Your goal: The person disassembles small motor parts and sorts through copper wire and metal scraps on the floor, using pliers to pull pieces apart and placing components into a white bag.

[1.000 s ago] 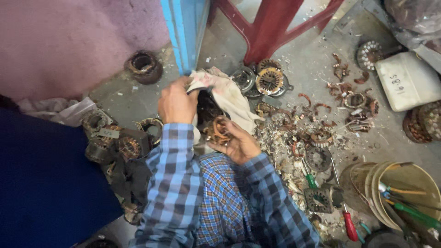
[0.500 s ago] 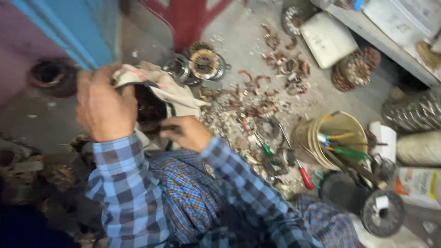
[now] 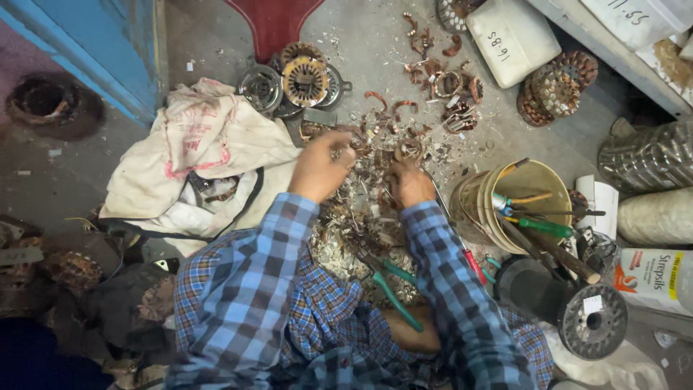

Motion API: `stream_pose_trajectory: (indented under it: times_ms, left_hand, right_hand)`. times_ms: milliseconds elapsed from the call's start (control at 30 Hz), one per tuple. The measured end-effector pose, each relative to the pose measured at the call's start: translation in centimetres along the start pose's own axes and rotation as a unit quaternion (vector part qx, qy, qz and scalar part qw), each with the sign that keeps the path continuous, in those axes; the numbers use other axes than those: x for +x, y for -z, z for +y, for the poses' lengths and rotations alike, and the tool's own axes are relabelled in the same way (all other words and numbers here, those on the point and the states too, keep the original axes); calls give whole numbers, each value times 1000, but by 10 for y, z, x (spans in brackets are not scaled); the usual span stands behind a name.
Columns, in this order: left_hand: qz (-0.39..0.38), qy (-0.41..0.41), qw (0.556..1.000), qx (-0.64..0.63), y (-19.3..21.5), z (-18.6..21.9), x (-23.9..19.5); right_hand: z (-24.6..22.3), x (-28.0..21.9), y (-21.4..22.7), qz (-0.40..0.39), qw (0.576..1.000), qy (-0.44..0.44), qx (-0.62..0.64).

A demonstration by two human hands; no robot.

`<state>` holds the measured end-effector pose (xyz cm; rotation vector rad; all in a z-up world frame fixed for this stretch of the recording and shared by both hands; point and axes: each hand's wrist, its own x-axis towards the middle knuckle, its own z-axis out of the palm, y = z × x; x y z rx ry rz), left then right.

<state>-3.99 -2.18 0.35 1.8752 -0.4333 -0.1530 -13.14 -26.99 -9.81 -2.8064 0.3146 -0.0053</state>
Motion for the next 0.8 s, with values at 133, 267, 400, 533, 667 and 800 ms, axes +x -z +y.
stream_pose_trajectory:
  times_ms: [133,267,400,533,667,800]
  left_hand:
    - [-98,61,990,86,-16,-8,3]
    - [-113,59,983,132,-23,-9,3]
    - [-146,106,973,147,-28,-23,-2]
    - [-191,97,976,46,-54,-35,4]
    - [-291,398,823,-281,-59,-46,1]
    - [-165,281,874,-361,-58,-55,11]
  right_hand:
    - [3,-14,-8,57,995,-2,85]
    - [-6,-12,-7,24,996,78,43]
    - [-34,-13,12,35,997,31,64]
    - [-71,-40,35,159,960,-39,228]
    - [-63,-33,42,125,942,-17,310]
    - [-7,4,27,162,982,0,97]
